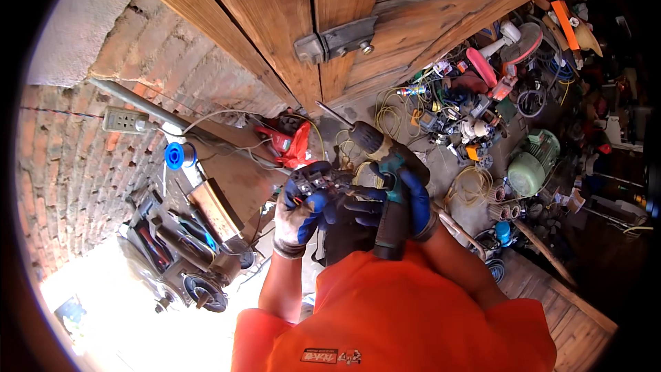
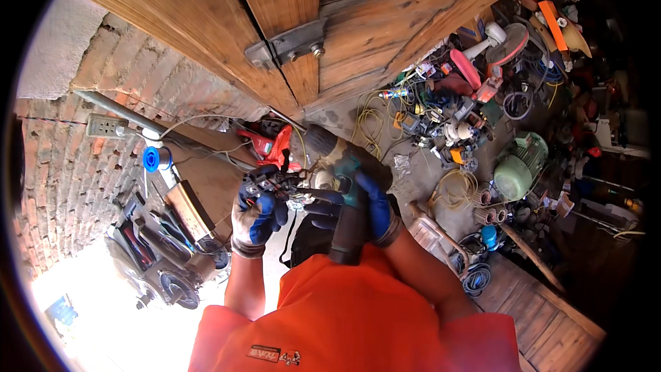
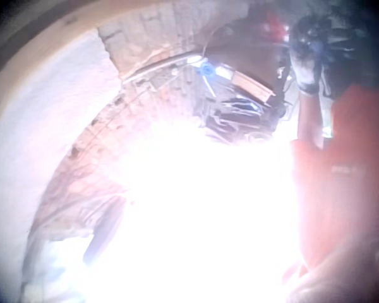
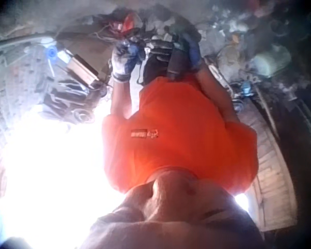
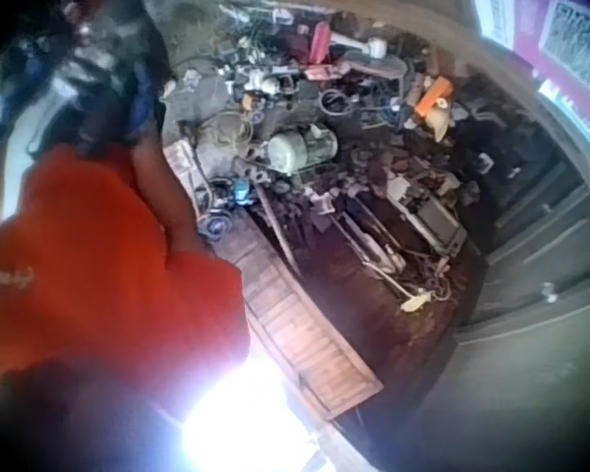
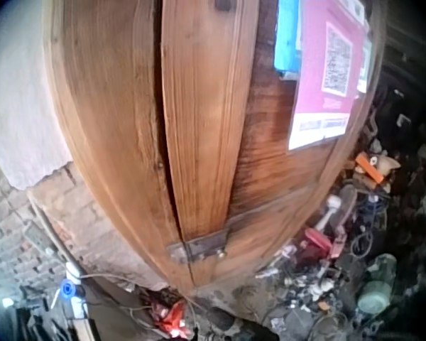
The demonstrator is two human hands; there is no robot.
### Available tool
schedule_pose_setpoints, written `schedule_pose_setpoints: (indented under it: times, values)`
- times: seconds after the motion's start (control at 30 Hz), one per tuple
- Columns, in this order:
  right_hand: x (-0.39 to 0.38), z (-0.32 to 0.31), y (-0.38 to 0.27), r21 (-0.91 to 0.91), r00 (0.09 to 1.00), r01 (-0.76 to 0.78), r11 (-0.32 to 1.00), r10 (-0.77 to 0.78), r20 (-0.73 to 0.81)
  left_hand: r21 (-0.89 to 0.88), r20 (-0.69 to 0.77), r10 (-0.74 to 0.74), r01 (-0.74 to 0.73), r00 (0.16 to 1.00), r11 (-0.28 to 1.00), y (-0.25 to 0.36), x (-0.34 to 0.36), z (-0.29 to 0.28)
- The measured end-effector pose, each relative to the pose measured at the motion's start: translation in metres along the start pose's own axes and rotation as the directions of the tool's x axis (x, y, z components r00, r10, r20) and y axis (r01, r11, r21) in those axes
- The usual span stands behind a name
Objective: The person uses a power drill to remove screws from a small black electronic component in a cluttered workshop. They then move to a wall-mounted Powtran inverter, adjusting wires and pressing buttons on the control panel. Finally, they return to the floor to manipulate a motor or generator component, handling its wires and casing.
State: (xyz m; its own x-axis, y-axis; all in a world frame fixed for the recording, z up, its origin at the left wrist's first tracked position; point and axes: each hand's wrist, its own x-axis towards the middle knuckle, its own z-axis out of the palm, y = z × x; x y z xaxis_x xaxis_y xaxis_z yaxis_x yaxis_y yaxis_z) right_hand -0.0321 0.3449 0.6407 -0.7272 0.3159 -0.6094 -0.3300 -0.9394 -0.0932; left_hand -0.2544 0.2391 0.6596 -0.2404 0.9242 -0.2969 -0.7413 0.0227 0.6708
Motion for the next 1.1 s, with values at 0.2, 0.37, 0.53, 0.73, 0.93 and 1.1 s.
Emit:
schedule_pose_setpoints:
  times: [0.2,0.37,0.53,0.73,0.93,1.1]
  values:
    - [-0.034,0.014,0.003,0.122,0.989,-0.066,0.990,0.049,0.141,0.083,-0.030,0.193,-0.190,0.981,0.978,0.002,0.000,0.004]
    - [0.013,-0.007,0.022,0.587,0.941,0.131,0.799,-0.286,0.179,0.171,0.251,-0.087,0.044,0.964,0.984,0.002,-0.012,0.000]
    - [0.020,0.026,-0.039,0.148,0.882,0.364,0.920,-0.391,0.262,-0.138,0.162,0.236,-0.215,0.958,0.967,0.013,-0.020,-0.014]
    - [0.021,0.084,-0.114,0.125,0.719,0.591,0.797,-0.591,0.367,-0.164,-0.075,0.225,-0.234,0.972,0.958,-0.012,0.014,-0.043]
    - [0.035,0.128,-0.127,0.117,0.589,0.711,0.693,-0.678,0.441,-0.164,-0.190,0.224,-0.256,0.956,0.953,-0.016,0.097,-0.028]
    - [0.060,0.136,-0.117,0.352,0.575,0.603,0.716,-0.696,0.429,-0.126,-0.132,0.297,-0.313,0.946,0.941,-0.018,0.122,-0.048]
